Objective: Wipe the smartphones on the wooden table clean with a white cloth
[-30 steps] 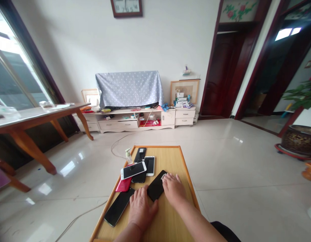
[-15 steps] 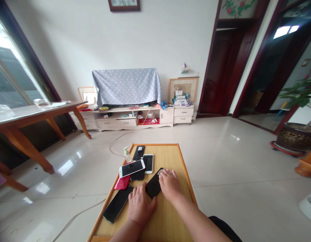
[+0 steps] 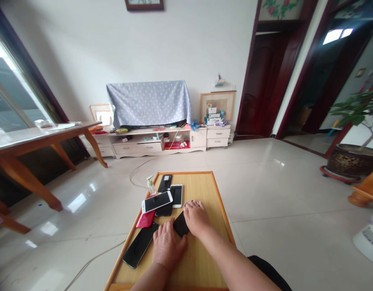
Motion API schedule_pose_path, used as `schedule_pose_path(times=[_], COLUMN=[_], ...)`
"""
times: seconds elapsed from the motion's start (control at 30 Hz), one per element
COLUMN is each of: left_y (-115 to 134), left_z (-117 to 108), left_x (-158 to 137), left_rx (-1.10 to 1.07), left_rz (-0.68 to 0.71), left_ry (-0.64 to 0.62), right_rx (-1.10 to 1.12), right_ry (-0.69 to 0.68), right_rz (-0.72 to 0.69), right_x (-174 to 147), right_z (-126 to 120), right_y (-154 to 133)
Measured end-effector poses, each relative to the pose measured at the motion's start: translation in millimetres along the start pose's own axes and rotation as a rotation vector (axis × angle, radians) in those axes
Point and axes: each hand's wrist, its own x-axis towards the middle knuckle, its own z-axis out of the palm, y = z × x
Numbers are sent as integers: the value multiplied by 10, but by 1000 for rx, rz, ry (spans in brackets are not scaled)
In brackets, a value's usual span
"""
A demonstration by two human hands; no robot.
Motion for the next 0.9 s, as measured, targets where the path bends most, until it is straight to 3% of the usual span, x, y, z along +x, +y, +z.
schedule_pose_path(times=[0.2, 0.33, 0.5, 0.6, 0.8, 0.9], left_y=[-86, -70, 10, 1, -79, -52], left_z=[37, 18, -14, 11, 72, 56], left_x=[2, 1, -15, -14, 9, 7], left_rx=[-26, -25, -4, -16, -28, -28], left_rz=[21, 19, 9, 24, 26, 20], left_ry=[-5, -29, 4, 16, -4, -1], right_rx=[58, 81, -3, -25, 68, 62], right_ry=[-96, -78, -15, 9, -70, -47], right_rz=[-173, -191, -34, 15, -212, -147], right_x=[-502, -746, -560, -471, -724, -655], right_z=[53, -18, -149, -164, -54, -89], right_y=[-294, -169, 223, 239, -116, -16])
